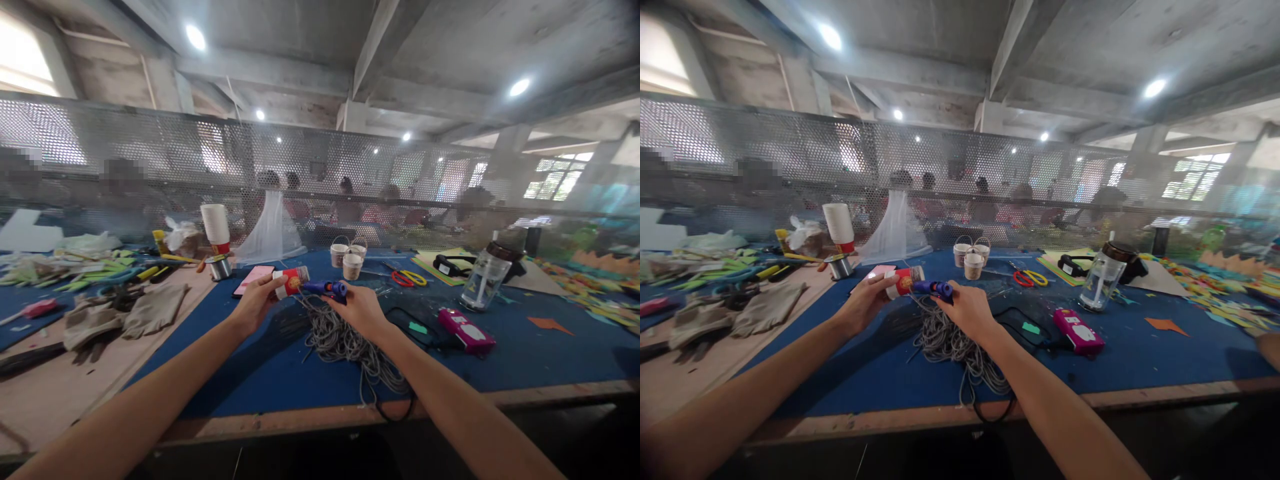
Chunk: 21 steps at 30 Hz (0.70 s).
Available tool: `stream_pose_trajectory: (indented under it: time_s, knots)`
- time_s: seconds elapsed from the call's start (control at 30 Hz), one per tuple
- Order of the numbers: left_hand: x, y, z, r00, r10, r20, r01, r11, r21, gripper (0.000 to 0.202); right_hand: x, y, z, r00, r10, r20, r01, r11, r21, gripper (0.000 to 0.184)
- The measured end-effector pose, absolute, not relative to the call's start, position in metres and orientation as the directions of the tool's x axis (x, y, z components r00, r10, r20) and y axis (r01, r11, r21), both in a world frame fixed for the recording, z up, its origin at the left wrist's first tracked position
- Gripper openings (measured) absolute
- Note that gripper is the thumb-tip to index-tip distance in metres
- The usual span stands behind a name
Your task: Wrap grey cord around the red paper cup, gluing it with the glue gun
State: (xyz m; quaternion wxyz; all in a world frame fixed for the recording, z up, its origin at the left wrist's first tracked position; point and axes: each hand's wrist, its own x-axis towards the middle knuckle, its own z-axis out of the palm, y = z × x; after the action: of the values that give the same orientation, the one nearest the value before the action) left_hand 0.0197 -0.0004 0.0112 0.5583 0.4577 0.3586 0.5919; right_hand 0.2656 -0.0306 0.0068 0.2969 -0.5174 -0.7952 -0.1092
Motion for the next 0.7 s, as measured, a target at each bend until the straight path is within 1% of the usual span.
stream_pose_trajectory:
  time_s: [0.37, 0.47, 0.57, 0.7]
  knots:
    - [0.019, 0.0023, 0.0066, 0.066, 0.988, 0.141, -0.323, -0.112, 0.94, 0.024, 0.2665, -0.0278, 0.0042, -0.268, 0.742, 0.615, 0.886, 0.44, -0.145, 0.039]
    - [0.0185, 0.0021, 0.0061, 0.088, 0.987, 0.136, -0.315, -0.102, 0.944, 0.025, 0.2667, -0.0266, 0.0033, -0.252, 0.745, 0.617, 0.88, 0.442, -0.175, 0.039]
    - [0.0175, 0.003, 0.0047, 0.101, 0.987, 0.128, -0.299, -0.092, 0.95, 0.025, 0.2665, -0.0252, 0.0039, -0.2, 0.776, 0.597, 0.861, 0.43, -0.27, 0.039]
    - [0.0161, 0.0061, 0.0016, 0.102, 0.987, 0.122, -0.288, -0.088, 0.954, 0.024, 0.2661, -0.0255, 0.0102, -0.158, 0.839, 0.521, 0.757, 0.442, -0.482, 0.036]
